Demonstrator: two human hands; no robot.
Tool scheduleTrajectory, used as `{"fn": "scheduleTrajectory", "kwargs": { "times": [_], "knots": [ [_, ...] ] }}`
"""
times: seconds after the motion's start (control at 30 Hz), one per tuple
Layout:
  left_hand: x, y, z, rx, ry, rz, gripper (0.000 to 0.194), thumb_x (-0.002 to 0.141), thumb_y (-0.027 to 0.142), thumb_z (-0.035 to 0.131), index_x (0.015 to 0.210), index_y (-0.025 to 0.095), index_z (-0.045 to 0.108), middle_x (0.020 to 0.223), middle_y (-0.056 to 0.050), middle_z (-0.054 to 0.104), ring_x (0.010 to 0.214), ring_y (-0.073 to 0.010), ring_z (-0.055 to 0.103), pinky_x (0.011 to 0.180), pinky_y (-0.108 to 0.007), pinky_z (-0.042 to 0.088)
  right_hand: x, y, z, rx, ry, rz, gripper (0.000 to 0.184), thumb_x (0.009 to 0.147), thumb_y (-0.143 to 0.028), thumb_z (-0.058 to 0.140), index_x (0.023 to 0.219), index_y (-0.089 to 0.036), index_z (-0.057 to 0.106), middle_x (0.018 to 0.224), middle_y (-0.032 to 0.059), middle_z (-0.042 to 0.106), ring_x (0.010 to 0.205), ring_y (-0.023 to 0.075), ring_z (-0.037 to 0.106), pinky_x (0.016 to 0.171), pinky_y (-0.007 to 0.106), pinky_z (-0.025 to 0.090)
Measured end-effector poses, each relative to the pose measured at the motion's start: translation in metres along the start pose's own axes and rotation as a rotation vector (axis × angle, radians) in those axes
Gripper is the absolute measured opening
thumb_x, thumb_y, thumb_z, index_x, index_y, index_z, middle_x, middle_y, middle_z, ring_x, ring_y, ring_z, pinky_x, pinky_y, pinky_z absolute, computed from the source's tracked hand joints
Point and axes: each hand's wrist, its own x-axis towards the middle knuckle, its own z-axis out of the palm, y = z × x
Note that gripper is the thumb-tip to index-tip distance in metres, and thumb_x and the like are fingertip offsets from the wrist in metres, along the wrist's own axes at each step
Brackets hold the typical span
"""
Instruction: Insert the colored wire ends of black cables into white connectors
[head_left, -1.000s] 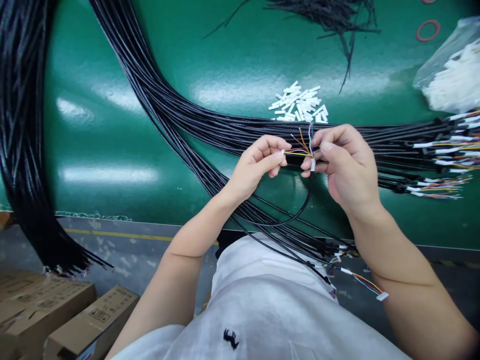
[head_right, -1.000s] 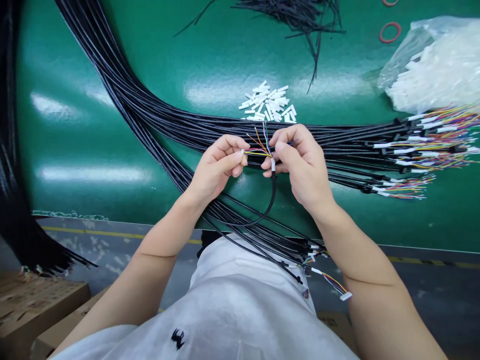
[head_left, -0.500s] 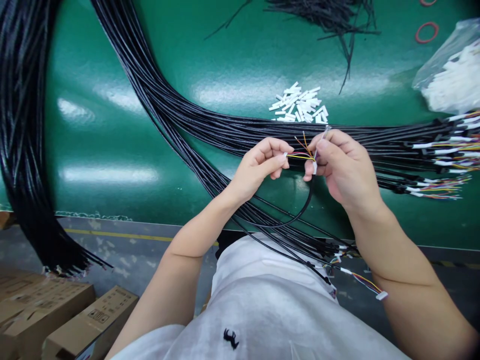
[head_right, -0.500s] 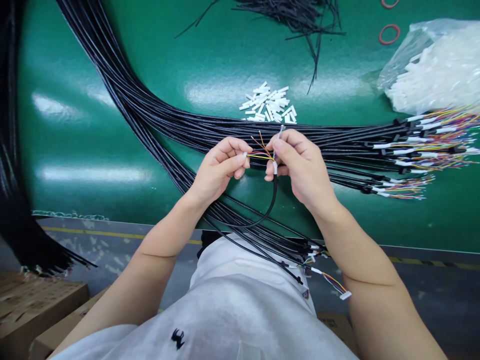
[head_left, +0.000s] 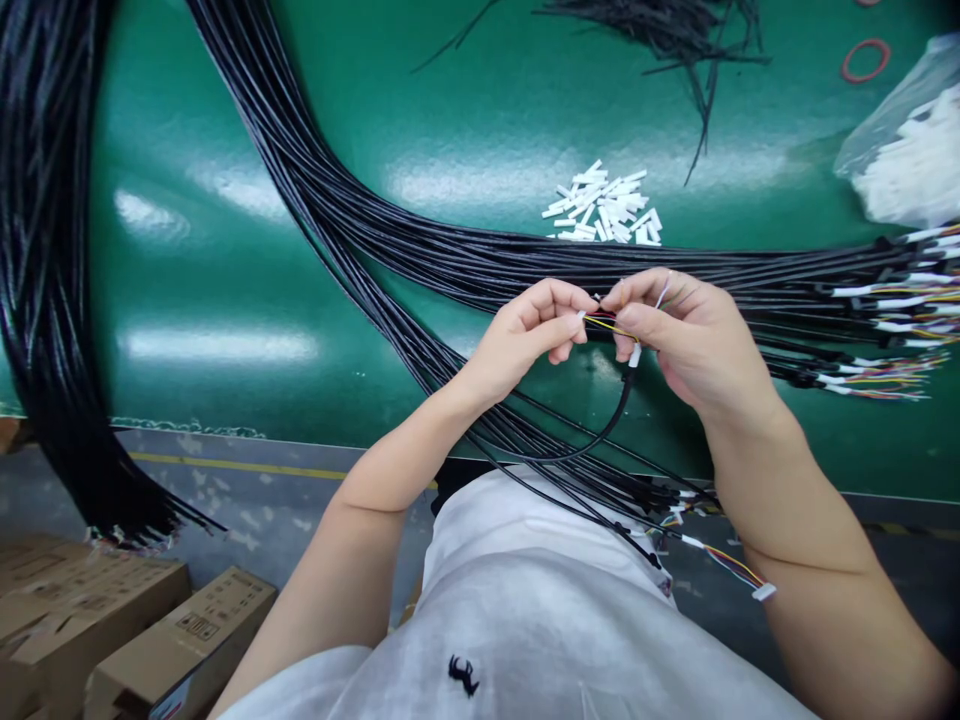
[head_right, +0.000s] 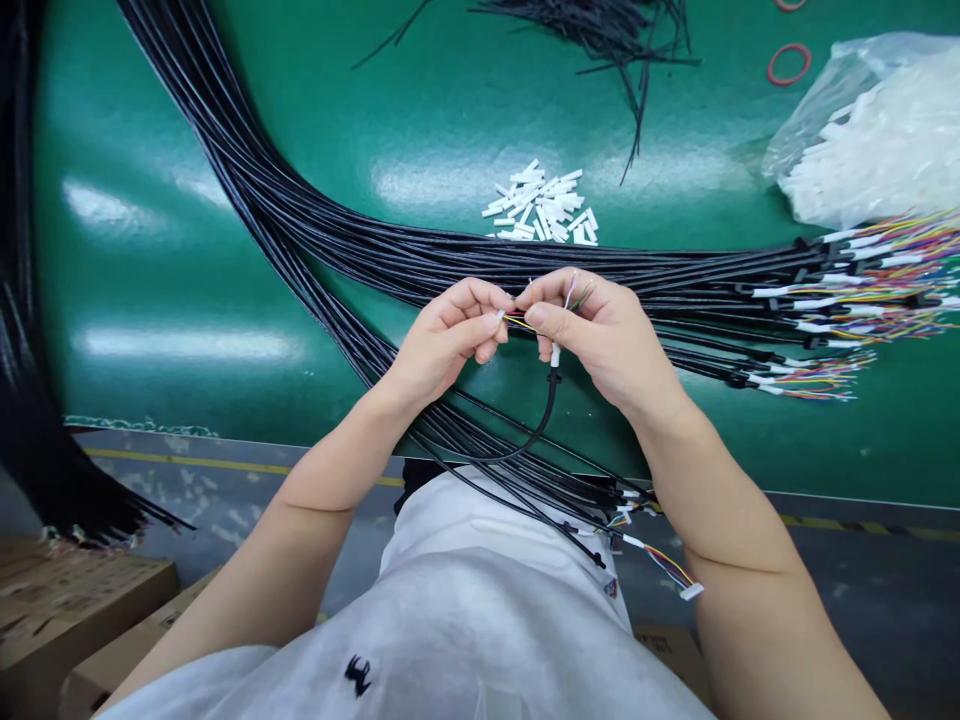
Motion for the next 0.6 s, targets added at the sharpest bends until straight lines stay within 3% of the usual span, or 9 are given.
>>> {"fn": "scheduleTrajectory", "kwargs": {
  "times": [0.33,0.47,0.6],
  "knots": [
    [0.001,-0.003,-0.002,0.017,-0.005,-0.008,0.033,0.086,0.043,0.083,0.100,0.018,0.067,0.076,0.004,0.067,0.056,-0.0025,0.055,0.056,-0.018,0.046,-0.004,-0.003,-0.006,-0.221,0.033,-0.023,0.018,0.082,-0.037,0.090,0.084,-0.024,0.078,0.074,-0.0030,0.071,0.057,0.0103,0.060,0.060,0.028,0.051],
    [0.002,-0.002,-0.001,0.004,-0.009,0.002,0.030,0.086,0.040,0.082,0.099,0.017,0.068,0.076,0.004,0.067,0.056,-0.0020,0.055,0.055,-0.017,0.046,-0.002,-0.005,-0.007,-0.066,0.035,0.006,0.029,0.082,-0.043,0.090,0.078,-0.024,0.068,0.065,-0.0046,0.064,0.053,0.0107,0.060,0.053,0.026,0.049],
    [0.002,0.000,0.000,-0.012,0.023,0.012,0.030,0.085,0.039,0.083,0.098,0.016,0.068,0.074,0.004,0.066,0.055,-0.0017,0.053,0.054,-0.016,0.044,0.000,-0.006,-0.012,0.034,0.051,0.044,0.035,0.077,-0.047,0.092,0.081,-0.025,0.064,0.072,-0.0040,0.066,0.057,0.0128,0.066,0.050,0.025,0.054]
  ]
}}
